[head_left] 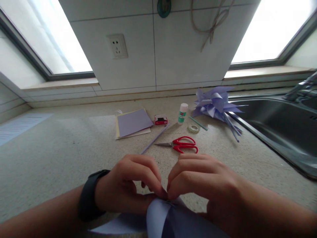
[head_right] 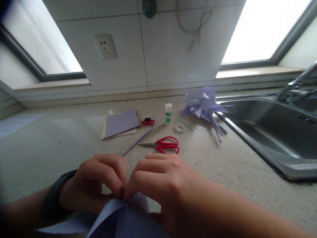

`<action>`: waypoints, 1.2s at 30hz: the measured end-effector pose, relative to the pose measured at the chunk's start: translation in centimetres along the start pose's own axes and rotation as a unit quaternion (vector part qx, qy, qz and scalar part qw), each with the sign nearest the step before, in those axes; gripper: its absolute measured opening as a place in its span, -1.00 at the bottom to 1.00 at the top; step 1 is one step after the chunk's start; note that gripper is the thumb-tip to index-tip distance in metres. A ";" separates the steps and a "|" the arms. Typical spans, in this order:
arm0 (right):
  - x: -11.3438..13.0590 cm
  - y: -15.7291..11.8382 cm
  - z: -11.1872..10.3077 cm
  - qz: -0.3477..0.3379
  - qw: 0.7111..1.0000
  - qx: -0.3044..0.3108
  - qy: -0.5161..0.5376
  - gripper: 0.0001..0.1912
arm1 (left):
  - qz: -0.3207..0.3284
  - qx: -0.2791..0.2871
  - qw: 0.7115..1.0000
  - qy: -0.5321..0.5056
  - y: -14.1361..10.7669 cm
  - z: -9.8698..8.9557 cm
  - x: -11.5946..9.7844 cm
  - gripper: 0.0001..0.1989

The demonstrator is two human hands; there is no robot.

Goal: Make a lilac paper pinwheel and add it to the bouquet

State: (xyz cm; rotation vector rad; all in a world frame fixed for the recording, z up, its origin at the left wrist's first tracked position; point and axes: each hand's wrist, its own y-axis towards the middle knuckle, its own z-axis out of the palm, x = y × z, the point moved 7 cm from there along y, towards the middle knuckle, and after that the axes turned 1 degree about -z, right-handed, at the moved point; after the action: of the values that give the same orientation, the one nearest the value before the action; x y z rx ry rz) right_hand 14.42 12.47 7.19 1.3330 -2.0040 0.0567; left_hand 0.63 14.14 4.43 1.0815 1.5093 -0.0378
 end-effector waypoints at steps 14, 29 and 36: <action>0.1 0.4 -0.7 -0.040 0.996 -0.074 0.027 -0.79 | -0.046 -0.012 0.999 -0.020 0.0 -0.2 0.5 -0.82; -4.9 -0.6 -3.0 0.129 0.940 -0.277 0.155 -0.84 | -0.146 -0.184 0.925 -0.297 -0.5 -2.8 5.0 -0.60; -9.4 -0.7 -0.7 0.252 0.867 -0.282 0.325 -0.83 | -0.003 -0.331 0.934 0.137 -2.1 -4.2 0.8 -0.75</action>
State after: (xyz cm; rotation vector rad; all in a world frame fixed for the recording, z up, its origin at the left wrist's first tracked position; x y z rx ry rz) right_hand 17.32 19.91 2.04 0.3197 -1.5422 0.1300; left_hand -3.79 15.88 3.87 0.5445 1.5972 0.6024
